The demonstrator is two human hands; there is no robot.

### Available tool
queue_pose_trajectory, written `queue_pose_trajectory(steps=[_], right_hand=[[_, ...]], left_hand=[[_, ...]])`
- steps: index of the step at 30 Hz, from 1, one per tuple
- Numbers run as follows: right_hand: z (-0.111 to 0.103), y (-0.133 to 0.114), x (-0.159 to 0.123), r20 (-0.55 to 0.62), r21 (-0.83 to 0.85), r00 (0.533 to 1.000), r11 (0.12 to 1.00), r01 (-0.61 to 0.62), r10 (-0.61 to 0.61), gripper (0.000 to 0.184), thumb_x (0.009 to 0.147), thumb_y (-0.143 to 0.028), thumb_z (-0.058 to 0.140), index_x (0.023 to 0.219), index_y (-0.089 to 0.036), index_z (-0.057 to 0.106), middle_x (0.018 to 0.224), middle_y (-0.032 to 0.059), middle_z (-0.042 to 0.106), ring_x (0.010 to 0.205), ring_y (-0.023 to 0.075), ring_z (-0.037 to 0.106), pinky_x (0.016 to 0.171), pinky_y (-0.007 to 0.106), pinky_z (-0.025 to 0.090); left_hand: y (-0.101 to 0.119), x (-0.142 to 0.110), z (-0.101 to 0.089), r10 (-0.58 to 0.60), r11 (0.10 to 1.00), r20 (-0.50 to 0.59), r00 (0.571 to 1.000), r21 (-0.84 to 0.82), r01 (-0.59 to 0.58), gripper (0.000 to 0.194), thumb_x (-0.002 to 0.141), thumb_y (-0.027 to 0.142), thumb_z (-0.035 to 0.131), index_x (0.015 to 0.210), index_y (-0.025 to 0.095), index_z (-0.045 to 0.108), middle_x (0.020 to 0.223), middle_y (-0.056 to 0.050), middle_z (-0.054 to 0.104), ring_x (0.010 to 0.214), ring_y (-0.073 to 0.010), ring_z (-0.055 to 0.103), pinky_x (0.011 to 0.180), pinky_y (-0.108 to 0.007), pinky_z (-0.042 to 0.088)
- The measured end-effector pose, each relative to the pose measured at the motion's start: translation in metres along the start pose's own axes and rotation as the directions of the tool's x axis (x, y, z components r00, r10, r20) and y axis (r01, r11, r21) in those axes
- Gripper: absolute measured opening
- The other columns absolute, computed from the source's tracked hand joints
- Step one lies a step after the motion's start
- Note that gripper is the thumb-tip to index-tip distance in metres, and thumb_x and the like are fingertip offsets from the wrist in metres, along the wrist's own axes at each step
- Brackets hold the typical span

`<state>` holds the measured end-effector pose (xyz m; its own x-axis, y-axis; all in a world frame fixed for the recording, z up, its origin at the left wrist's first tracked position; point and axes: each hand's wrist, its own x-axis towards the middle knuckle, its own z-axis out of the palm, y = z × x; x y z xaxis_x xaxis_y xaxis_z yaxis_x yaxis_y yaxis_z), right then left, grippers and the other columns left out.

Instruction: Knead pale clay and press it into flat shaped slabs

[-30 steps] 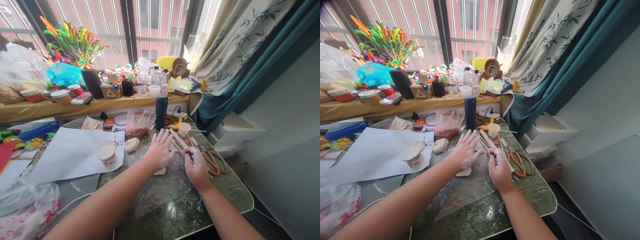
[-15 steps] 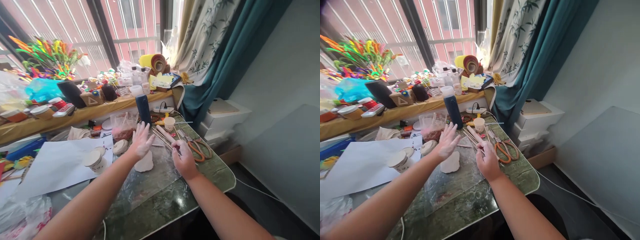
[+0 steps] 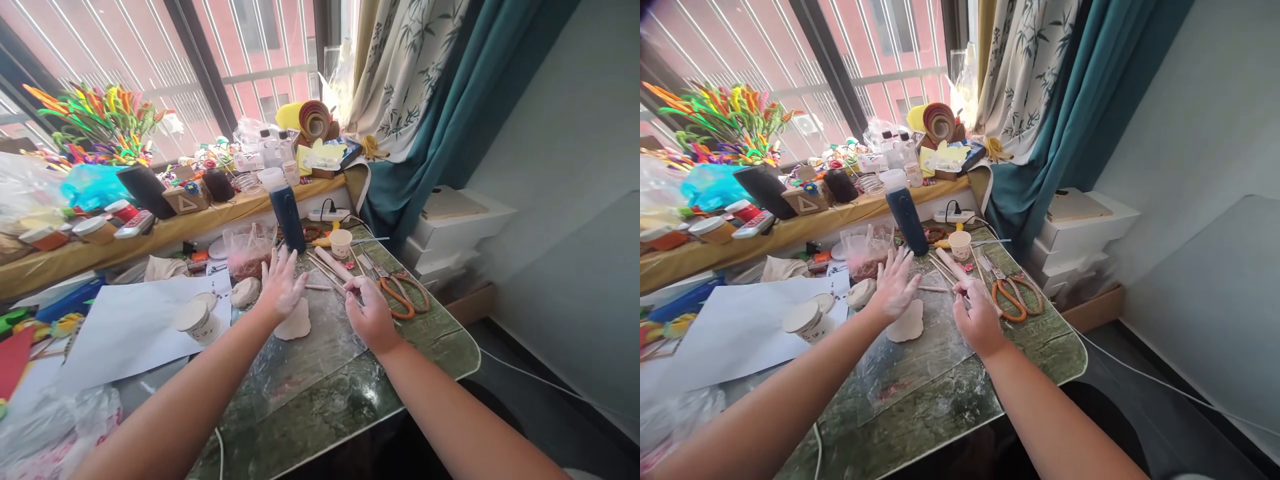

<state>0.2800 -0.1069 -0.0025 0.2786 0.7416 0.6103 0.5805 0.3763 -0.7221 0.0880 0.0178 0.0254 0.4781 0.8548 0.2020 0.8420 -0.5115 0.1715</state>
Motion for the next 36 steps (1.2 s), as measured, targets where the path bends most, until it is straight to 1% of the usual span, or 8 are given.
queue_pose_trajectory(steps=[8, 12, 15, 17, 20, 23, 29, 36], right_hand=[[0.001, 0.000, -0.003, 0.054, 0.003, 0.998, 0.999, -0.039, 0.039, 0.017, 0.092, -0.020, 0.048, 0.106, -0.022, 0.058, 0.096, 0.0061, 0.064, 0.086, 0.0220, 0.061, 0.083, 0.038, 0.051], [0.003, 0.002, -0.006, 0.080, -0.052, 0.997, 0.999, -0.016, 0.020, 0.024, 0.092, -0.019, 0.050, 0.113, -0.022, 0.060, 0.099, 0.0066, 0.066, 0.090, 0.0233, 0.064, 0.085, 0.039, 0.052], [0.008, 0.002, -0.005, 0.166, -0.195, 0.985, 0.977, 0.081, -0.048, 0.032, 0.092, -0.018, 0.051, 0.123, -0.021, 0.060, 0.111, 0.0096, 0.068, 0.107, 0.0268, 0.062, 0.097, 0.042, 0.049], [0.018, 0.000, 0.001, 0.303, -0.357, 0.952, 0.920, 0.163, -0.051, 0.034, 0.094, -0.017, 0.051, 0.127, -0.019, 0.060, 0.120, 0.0121, 0.068, 0.115, 0.0286, 0.059, 0.102, 0.044, 0.045], [0.040, -0.002, 0.014, 0.462, -0.522, 0.886, 0.816, 0.247, 0.027, 0.027, 0.095, -0.015, 0.053, 0.118, -0.017, 0.067, 0.115, 0.0156, 0.069, 0.110, 0.0310, 0.060, 0.098, 0.046, 0.045], [0.059, 0.000, 0.027, 0.477, -0.581, 0.876, 0.774, 0.253, 0.072, 0.021, 0.091, -0.008, 0.053, 0.097, -0.015, 0.071, 0.096, 0.0179, 0.069, 0.100, 0.0337, 0.061, 0.091, 0.049, 0.044], [0.059, 0.000, 0.026, 0.541, -0.565, 0.840, 0.757, 0.328, 0.040, 0.025, 0.092, -0.004, 0.048, 0.094, -0.017, 0.070, 0.097, 0.0154, 0.067, 0.098, 0.0314, 0.058, 0.091, 0.045, 0.044], [0.045, -0.005, 0.008, 0.634, -0.355, 0.768, 0.849, 0.391, -0.088, 0.029, 0.093, -0.006, 0.049, 0.108, -0.019, 0.070, 0.103, 0.0102, 0.067, 0.098, 0.0272, 0.058, 0.093, 0.041, 0.047]], left_hand=[[0.003, -0.015, 0.016, 0.098, 0.994, 0.057, 0.994, 0.048, -0.101, 0.068, 0.097, 0.048, 0.048, 0.157, 0.019, 0.033, 0.168, -0.013, 0.020, 0.156, -0.0341, 0.009, 0.123, -0.064, 0.007], [-0.013, -0.003, -0.002, 0.052, 0.986, 0.002, 0.999, -0.161, -0.051, 0.060, 0.095, 0.043, 0.053, 0.148, 0.016, 0.048, 0.159, -0.015, 0.041, 0.150, -0.0342, 0.031, 0.120, -0.057, 0.027], [-0.032, -0.007, -0.018, -0.058, 0.924, -0.075, 0.996, -0.381, 0.025, 0.043, 0.098, 0.042, 0.046, 0.126, 0.017, 0.066, 0.121, -0.010, 0.072, 0.112, -0.0241, 0.066, 0.101, -0.039, 0.050], [-0.044, -0.016, -0.025, -0.111, 0.900, -0.023, 0.994, -0.426, 0.091, 0.040, 0.098, 0.047, 0.045, 0.106, 0.020, 0.074, 0.086, -0.003, 0.076, 0.082, -0.0188, 0.069, 0.080, -0.030, 0.054], [-0.052, -0.029, -0.028, -0.124, 0.925, -0.040, 0.991, -0.367, 0.101, 0.036, 0.094, 0.047, 0.054, 0.083, 0.021, 0.074, 0.071, -0.001, 0.071, 0.071, -0.0167, 0.063, 0.069, -0.027, 0.050], [-0.051, -0.030, -0.023, -0.014, 0.955, -0.054, 0.998, -0.296, -0.002, 0.031, 0.095, 0.040, 0.054, 0.080, 0.020, 0.073, 0.074, -0.002, 0.072, 0.073, -0.0170, 0.063, 0.071, -0.028, 0.051], [-0.056, -0.021, -0.013, 0.349, 0.908, -0.109, 0.931, -0.207, -0.365, 0.033, 0.099, 0.030, 0.047, 0.119, 0.024, 0.072, 0.120, -0.009, 0.074, 0.109, -0.0230, 0.066, 0.099, -0.041, 0.052], [-0.053, -0.060, -0.018, 0.437, 0.891, 0.074, 0.897, -0.173, -0.420, 0.039, 0.101, 0.027, 0.041, 0.130, 0.020, 0.067, 0.121, -0.012, 0.074, 0.111, -0.0250, 0.070, 0.100, -0.044, 0.054]])
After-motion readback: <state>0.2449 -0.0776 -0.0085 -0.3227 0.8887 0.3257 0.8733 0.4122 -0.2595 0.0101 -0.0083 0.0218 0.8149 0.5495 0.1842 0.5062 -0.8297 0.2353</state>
